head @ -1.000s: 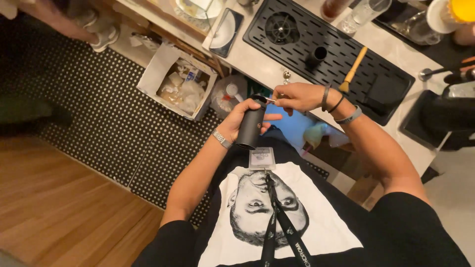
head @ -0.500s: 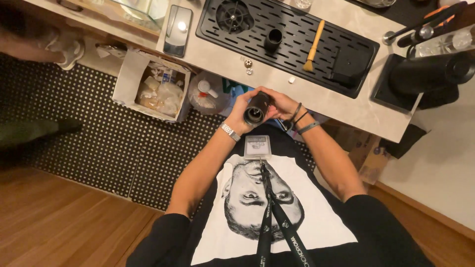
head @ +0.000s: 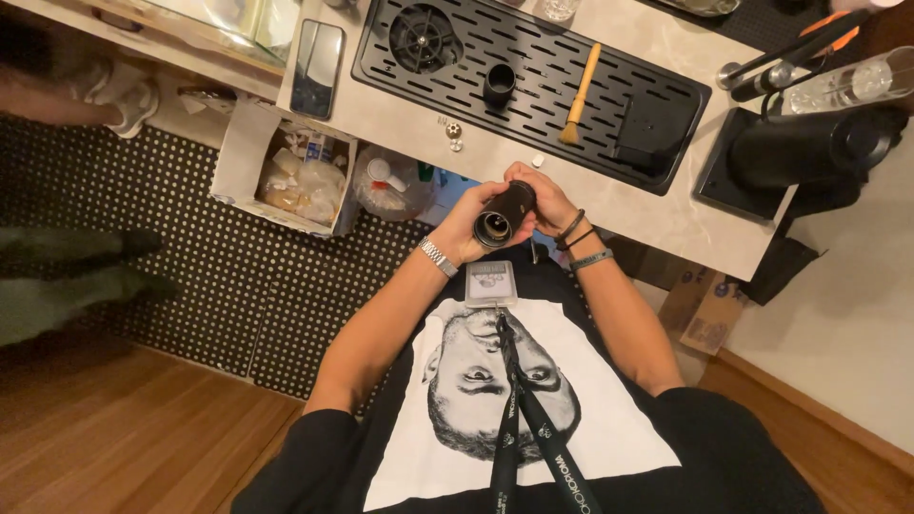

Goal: Cleaning a manual coffee grinder using a brush and an air blower to remove coffee grounds and dust.

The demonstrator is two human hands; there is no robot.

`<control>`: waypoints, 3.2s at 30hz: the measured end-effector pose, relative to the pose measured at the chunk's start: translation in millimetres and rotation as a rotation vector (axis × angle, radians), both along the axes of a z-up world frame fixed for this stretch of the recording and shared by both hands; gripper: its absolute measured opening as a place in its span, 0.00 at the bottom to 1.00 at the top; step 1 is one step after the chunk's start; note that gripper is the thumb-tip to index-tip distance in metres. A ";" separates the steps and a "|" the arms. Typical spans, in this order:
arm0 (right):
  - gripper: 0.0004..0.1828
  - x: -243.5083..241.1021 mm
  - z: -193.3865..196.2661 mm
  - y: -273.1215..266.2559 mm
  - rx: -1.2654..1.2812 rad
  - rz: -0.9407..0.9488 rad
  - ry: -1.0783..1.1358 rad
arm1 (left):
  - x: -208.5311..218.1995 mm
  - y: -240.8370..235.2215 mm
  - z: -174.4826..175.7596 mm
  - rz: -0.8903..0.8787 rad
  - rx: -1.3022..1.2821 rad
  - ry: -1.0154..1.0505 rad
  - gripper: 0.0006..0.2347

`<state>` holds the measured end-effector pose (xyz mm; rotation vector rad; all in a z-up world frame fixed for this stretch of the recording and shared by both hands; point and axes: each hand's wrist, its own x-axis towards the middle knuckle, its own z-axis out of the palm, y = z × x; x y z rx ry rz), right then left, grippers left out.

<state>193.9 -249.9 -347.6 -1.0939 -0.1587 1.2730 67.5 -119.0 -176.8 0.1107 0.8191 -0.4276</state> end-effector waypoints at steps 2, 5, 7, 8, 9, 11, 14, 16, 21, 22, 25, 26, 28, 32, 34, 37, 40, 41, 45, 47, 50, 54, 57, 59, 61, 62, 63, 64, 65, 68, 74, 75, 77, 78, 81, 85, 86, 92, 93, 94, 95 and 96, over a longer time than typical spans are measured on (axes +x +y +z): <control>0.13 3.9 1.1 -2.1 0.004 -0.035 -0.020 | 3.1 2.4 14.8 -0.004 0.000 0.003 0.16; 0.11 9.4 18.0 -5.9 -0.012 -0.176 -0.153 | 7.0 8.6 38.5 0.031 0.053 -0.028 0.15; 0.10 11.7 43.0 -11.8 -0.037 -0.281 -0.261 | 7.9 11.1 44.9 0.071 0.102 -0.057 0.14; 0.10 12.5 60.2 -15.5 -0.052 -0.361 -0.414 | 7.9 11.7 43.4 0.111 0.149 -0.062 0.15; 0.10 13.6 77.5 -21.2 -0.068 -0.444 -0.569 | 8.7 11.2 41.6 0.147 0.195 -0.069 0.16; 0.11 7.2 147.4 -30.3 -0.114 -0.445 -0.847 | 11.4 4.8 24.3 0.214 0.253 -0.028 0.14; 0.10 -4.2 217.4 -31.0 -0.218 -0.409 -1.344 | 22.2 -5.6 -0.4 0.297 0.291 0.020 0.12; 0.08 -14.9 252.1 -23.9 -0.281 -0.380 -1.562 | 30.3 -9.5 -17.3 0.305 0.275 0.022 0.12; 0.09 -47.9 291.3 -0.4 -0.546 -0.170 -2.291 | 61.6 -21.3 -112.8 0.276 0.146 -0.212 0.11; 0.09 -48.5 287.2 1.4 -0.562 -0.174 -2.287 | 63.2 -23.7 -123.7 0.263 0.142 -0.212 0.11; 0.10 -50.4 280.1 3.8 -0.579 -0.151 -2.374 | 68.9 -28.1 -143.2 0.255 0.126 -0.351 0.14; 0.10 -52.5 280.4 3.6 -0.574 -0.136 -2.357 | 69.7 -26.4 -141.6 0.238 0.116 -0.399 0.15; 0.10 -57.0 282.5 3.6 -0.567 -0.113 -2.343 | 69.1 -26.1 -136.9 0.226 0.100 -0.447 0.16; 0.10 -60.6 288.8 6.5 -0.588 -0.104 -2.300 | 67.3 -28.3 -138.1 0.265 0.080 -0.382 0.14; 0.10 -61.8 289.1 8.3 -0.585 -0.105 -2.295 | 65.4 -27.5 -143.4 0.279 0.075 -0.367 0.14; 0.11 -66.1 287.4 9.2 -0.630 -0.094 -2.242 | 59.3 -23.8 -131.5 0.286 0.024 -0.336 0.14; 0.09 -66.5 277.9 5.7 -0.626 -0.156 -2.011 | 52.6 -17.3 -95.9 0.309 0.062 -0.339 0.14; 0.10 -65.2 272.1 3.9 -0.693 -0.156 -1.877 | 48.7 -15.5 -86.8 0.314 0.057 -0.275 0.13; 0.17 -65.0 266.8 5.5 -0.755 -0.106 -1.656 | 46.4 -10.3 -85.7 0.341 0.050 -0.154 0.10; 0.17 -63.4 273.4 6.1 -0.760 -0.063 -1.618 | 50.2 -6.6 -86.7 0.347 0.051 -0.142 0.09; 0.16 -58.2 281.4 3.5 -0.757 0.014 -1.504 | 52.0 -2.7 -75.7 0.333 0.058 -0.128 0.09; 0.16 -51.0 275.8 -6.4 -0.707 0.074 -1.419 | 50.2 1.3 -87.4 0.289 0.108 -0.146 0.11; 0.15 -47.1 273.1 -15.2 -0.676 0.046 -1.359 | 47.1 6.8 -99.6 0.269 0.137 -0.130 0.12; 0.14 -46.7 272.7 -16.8 -0.666 0.041 -1.371 | 45.7 7.1 -94.2 0.263 0.147 -0.126 0.12; 0.13 -47.2 276.3 -20.5 -0.658 0.038 -1.380 | 44.0 8.4 -96.5 0.256 0.156 -0.120 0.11; 0.12 -47.1 280.3 -23.4 -0.672 0.027 -1.442 | 44.3 9.8 -101.1 0.262 0.174 -0.109 0.11; 0.10 -46.9 284.2 -25.9 -0.685 0.015 -1.505 | 44.6 11.9 -105.6 0.268 0.193 -0.098 0.11; 0.10 -41.5 287.9 -32.1 -0.687 0.013 -1.504 | 43.2 15.0 -110.2 0.265 0.193 -0.098 0.11; 0.08 -35.9 291.6 -37.9 -0.617 -0.058 -1.467 | 42.2 18.9 -114.6 0.337 0.151 -0.043 0.10; 0.07 -8.9 277.2 -52.7 -0.554 -0.230 -1.326 | 35.7 29.1 -106.5 0.438 0.095 0.032 0.08; 0.08 71.8 107.9 -54.7 -0.696 -0.478 -0.836 | 34.6 41.7 -114.8 0.558 0.085 0.118 0.06; 0.09 86.7 71.8 -52.0 -0.723 -0.435 -0.825 | 33.3 42.5 -107.1 0.575 0.101 0.130 0.06; 0.11 106.7 22.8 -36.3 -0.761 -0.345 -0.858 | 31.1 42.0 -112.6 0.583 0.096 0.153 0.06; 0.13 115.7 -2.0 -28.4 -0.798 -0.253 -0.890 | 29.0 41.7 -115.3 0.591 0.092 0.177 0.06; 0.11 124.4 -11.3 10.4 -0.788 -0.124 -0.947 | 24.1 37.3 -111.4 0.613 0.090 0.185 0.06; 0.11 133.3 -2.4 49.2 -0.793 -0.026 -0.951 | 14.7 33.0 -109.3 0.664 0.077 0.170 0.06; 0.12 134.3 -1.9 56.0 -0.787 0.019 -0.973 | 13.4 33.5 -108.4 0.670 0.074 0.159 0.06; 0.05 126.2 14.6 72.7 -0.774 -0.041 -1.237 | 5.4 36.7 -122.9 0.698 0.074 0.145 0.06; 0.07 118.4 27.8 72.6 -0.740 -0.119 -1.288 | 3.8 36.3 -127.1 0.706 0.069 0.145 0.06; 0.07 116.5 28.9 71.4 -0.732 -0.105 -1.291 | 3.3 36.6 -123.6 0.721 0.067 0.148 0.06; 0.10 114.0 29.8 70.5 -0.676 -0.204 -1.414 | 2.4 37.7 -119.9 0.682 0.092 0.099 0.06; 0.14 111.9 30.9 69.2 -0.616 -0.307 -1.532 | 1.8 38.6 -116.1 0.643 0.116 0.051 0.07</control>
